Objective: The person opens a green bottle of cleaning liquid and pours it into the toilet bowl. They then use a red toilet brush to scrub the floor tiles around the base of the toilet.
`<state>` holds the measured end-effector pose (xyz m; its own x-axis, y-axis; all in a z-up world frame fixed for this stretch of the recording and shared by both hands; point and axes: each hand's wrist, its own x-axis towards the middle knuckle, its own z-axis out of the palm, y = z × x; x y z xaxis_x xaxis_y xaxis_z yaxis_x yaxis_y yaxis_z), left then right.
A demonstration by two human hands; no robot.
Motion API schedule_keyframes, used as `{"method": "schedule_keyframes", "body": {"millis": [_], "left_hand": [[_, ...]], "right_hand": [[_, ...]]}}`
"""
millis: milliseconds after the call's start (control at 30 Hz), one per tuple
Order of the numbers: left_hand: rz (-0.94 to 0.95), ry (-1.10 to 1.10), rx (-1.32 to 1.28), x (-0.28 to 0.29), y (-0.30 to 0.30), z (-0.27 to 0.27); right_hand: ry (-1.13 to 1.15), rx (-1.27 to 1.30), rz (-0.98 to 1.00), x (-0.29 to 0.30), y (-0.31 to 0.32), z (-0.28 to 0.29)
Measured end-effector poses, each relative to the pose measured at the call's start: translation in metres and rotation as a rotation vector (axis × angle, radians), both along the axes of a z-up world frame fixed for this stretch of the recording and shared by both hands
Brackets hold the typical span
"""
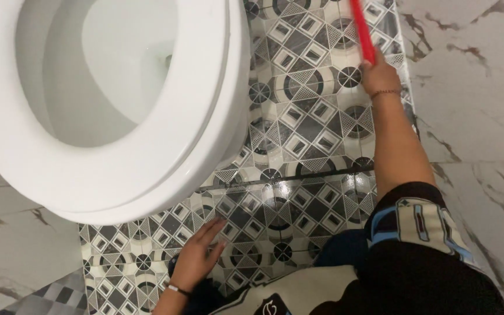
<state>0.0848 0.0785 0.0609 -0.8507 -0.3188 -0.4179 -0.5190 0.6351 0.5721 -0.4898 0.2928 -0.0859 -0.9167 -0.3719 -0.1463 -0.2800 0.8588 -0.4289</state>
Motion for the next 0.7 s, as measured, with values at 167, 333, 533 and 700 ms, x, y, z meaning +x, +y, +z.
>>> {"method": "schedule_keyframes", "body": {"millis": [167, 333, 533, 700], "left_hand": [[0.126, -0.211, 0.049, 0.001, 0.002, 0.001], [0.110, -0.110, 0.026, 0.012, 0.005, -0.012], [0.144, -0.136, 0.065, 0.021, 0.005, -0.007], [0.093, -0.106, 0.020, 0.016, 0.005, -0.010]], "right_hand": [[-0.088, -0.011, 0.107, 0.050, -0.066, 0.030], [-0.144, 0.138, 0.217, 0.047, -0.073, 0.051], [-0.025, -0.097, -0.074, -0.014, -0.010, -0.002], [0.025, 0.027, 0.284, 0.057, -0.049, 0.010]]}}
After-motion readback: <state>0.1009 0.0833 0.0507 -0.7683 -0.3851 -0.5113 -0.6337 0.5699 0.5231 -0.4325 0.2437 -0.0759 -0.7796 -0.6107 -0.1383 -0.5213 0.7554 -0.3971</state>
